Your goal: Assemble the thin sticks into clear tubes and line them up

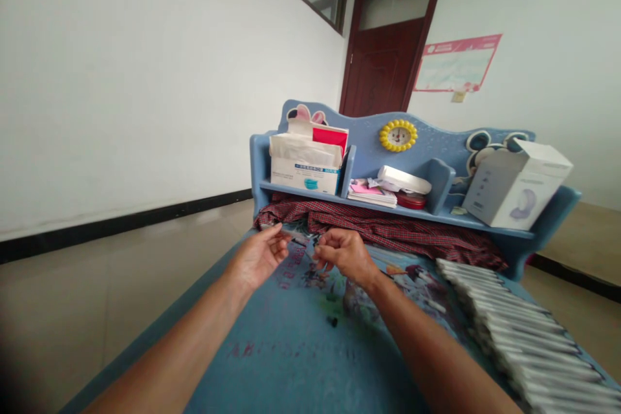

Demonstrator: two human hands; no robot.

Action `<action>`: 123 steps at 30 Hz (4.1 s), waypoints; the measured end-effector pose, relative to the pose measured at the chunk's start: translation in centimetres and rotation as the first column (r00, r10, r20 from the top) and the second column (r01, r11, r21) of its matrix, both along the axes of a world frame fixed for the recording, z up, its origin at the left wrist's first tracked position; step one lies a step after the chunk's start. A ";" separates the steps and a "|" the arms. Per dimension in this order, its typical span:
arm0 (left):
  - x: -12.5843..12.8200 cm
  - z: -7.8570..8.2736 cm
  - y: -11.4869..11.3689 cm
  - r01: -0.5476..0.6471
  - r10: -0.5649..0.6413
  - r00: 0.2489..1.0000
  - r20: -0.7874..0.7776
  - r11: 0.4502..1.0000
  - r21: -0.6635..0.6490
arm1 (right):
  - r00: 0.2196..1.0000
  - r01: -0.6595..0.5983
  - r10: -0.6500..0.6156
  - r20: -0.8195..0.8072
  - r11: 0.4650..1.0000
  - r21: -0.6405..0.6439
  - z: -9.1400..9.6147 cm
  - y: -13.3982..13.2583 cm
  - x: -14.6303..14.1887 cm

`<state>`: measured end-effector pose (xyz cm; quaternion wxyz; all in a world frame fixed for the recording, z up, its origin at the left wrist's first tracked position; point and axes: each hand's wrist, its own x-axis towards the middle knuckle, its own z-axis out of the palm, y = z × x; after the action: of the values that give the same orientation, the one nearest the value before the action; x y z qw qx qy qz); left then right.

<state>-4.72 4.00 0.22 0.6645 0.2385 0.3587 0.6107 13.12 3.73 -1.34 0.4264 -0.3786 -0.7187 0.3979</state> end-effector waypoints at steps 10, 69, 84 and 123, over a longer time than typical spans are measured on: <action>2.5 -0.6 -1.3 0.193 -0.190 0.976 -0.104 0.981 0.022 | 0.960 -0.010 -0.029 -0.280 0.991 -0.136 0.0 -5.2 2.6; 3.7 -1.5 -1.6 0.271 -0.270 0.962 -0.044 0.962 0.017 | 0.879 0.024 -0.090 -0.468 0.989 -0.146 -0.3 -6.8 1.8; 4.1 -1.7 -2.1 0.287 -0.280 0.953 -0.115 0.957 0.049 | 0.884 0.117 -0.175 -0.434 0.981 -0.157 -0.7 -6.8 1.4; 4.7 -1.1 -2.5 0.204 -0.187 0.967 -0.173 0.975 0.087 | 0.946 0.290 -0.284 0.158 0.957 -0.016 -2.4 -6.5 2.0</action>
<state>-0.01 1.51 -0.90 0.6766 0.3564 0.3543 0.5382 15.15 -2.76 -3.71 0.4156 -0.5168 -0.6788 0.3153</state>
